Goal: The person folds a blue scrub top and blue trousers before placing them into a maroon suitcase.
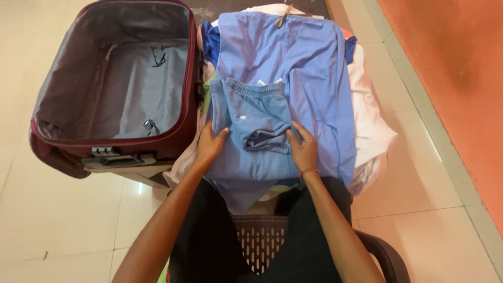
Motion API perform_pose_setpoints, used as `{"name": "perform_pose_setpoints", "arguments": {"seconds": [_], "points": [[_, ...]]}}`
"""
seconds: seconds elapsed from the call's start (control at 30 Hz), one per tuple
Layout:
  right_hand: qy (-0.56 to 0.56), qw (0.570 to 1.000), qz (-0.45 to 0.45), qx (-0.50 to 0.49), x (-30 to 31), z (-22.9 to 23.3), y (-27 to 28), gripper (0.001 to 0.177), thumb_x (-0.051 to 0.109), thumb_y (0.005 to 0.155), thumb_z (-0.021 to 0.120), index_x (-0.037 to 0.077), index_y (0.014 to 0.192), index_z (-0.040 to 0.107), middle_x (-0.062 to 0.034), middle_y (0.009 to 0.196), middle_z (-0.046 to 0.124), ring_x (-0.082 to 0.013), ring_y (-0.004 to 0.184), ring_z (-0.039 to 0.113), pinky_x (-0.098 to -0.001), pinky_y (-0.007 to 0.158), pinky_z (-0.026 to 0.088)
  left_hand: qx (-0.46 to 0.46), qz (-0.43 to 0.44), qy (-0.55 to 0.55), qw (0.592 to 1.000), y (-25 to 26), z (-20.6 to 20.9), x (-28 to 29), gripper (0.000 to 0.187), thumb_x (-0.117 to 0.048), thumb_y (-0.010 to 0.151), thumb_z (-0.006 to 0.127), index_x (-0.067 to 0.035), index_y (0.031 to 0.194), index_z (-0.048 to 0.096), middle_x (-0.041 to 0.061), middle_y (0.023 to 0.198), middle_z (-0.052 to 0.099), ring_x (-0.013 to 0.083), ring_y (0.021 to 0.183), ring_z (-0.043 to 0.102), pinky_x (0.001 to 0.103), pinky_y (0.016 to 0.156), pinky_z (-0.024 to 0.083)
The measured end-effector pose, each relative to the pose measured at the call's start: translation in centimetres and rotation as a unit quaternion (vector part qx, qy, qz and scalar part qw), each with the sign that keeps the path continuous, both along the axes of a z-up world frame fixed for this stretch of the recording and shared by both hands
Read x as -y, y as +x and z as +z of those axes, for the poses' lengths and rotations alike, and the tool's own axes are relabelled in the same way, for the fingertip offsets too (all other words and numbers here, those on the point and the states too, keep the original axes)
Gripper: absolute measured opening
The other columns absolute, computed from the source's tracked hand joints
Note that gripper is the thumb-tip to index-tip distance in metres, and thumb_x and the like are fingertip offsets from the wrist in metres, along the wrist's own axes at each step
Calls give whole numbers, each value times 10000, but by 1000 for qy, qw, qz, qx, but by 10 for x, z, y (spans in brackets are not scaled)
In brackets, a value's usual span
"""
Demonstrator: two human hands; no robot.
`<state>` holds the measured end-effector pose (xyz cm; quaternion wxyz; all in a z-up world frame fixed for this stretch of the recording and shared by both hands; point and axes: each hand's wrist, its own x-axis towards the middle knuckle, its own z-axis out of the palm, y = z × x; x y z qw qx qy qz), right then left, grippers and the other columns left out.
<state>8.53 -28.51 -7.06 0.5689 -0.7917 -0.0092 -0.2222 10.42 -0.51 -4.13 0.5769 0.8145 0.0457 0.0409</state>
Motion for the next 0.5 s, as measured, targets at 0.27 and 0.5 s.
{"name": "perform_pose_setpoints", "arguments": {"seconds": [0.27, 0.5], "points": [[76, 995, -14, -65, 3, 26, 18, 323, 67, 964, 729, 4, 1279, 752, -103, 975, 730, -102, 789, 600, -259, 688, 483, 61, -20, -149, 987, 16, 46, 12, 407, -100, 924, 642, 5, 1317, 640, 88, 1149, 742, 151, 1024, 680, 305, 889, 528], [81, 991, 27, 99, 18, 70, 118, 287, 32, 957, 705, -23, 1239, 712, -39, 1092, 732, -73, 941, 657, -234, 819, 540, 179, -65, -119, 975, 113, 94, 13, 362, -93, 939, 655, 7, 1286, 679, 50, 1076, 738, 105, 964, 647, 284, 863, 529]]}}
